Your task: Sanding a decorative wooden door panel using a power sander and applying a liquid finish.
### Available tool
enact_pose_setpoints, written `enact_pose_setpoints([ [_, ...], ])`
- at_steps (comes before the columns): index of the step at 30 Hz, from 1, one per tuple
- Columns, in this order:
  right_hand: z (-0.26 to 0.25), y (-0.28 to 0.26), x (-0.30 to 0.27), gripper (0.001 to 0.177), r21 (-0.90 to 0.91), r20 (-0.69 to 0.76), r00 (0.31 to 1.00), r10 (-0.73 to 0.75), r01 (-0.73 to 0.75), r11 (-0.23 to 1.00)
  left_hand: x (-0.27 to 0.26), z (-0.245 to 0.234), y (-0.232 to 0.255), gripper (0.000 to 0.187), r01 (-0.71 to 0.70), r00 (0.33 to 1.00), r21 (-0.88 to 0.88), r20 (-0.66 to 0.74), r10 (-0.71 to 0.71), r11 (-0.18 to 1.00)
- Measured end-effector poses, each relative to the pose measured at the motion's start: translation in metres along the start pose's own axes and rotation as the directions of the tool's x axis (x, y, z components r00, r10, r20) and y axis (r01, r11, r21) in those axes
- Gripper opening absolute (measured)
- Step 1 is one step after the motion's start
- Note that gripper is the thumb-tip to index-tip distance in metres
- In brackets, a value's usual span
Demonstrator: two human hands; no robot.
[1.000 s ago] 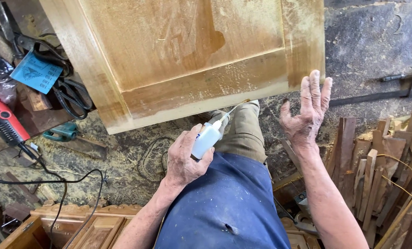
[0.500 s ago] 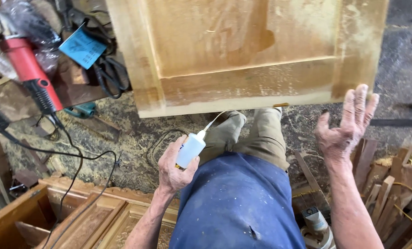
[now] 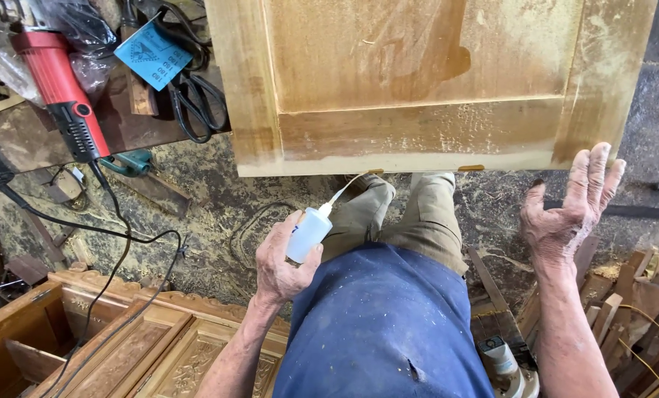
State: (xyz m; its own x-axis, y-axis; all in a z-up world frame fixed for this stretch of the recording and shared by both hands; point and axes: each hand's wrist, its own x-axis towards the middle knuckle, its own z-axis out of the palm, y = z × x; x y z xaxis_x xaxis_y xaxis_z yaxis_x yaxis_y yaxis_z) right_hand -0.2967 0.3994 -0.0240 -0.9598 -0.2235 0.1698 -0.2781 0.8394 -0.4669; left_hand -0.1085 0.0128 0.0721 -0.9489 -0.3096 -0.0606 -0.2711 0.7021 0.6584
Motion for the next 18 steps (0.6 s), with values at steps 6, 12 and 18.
enact_pose_setpoints([
  [6, -0.005, -0.010, 0.003, 0.073, -0.019, 0.019, 1.000, 0.008, -0.008, 1.000, -0.009, -0.012, -0.011, 0.063, 0.011, 0.999, 0.028, -0.041, -0.010, 1.000],
  [12, -0.005, -0.014, 0.003, 0.072, -0.026, 0.010, 1.000, 0.004, -0.003, 1.000, -0.017, -0.019, -0.017, 0.065, 0.091, 0.995, 0.021, -0.051, -0.090, 0.996],
  [18, -0.006, -0.014, 0.003, 0.074, -0.047, 0.052, 0.998, 0.033, -0.031, 0.998, -0.021, -0.025, -0.020, 0.062, 0.131, 0.988, 0.036, -0.084, -0.128, 0.991],
])
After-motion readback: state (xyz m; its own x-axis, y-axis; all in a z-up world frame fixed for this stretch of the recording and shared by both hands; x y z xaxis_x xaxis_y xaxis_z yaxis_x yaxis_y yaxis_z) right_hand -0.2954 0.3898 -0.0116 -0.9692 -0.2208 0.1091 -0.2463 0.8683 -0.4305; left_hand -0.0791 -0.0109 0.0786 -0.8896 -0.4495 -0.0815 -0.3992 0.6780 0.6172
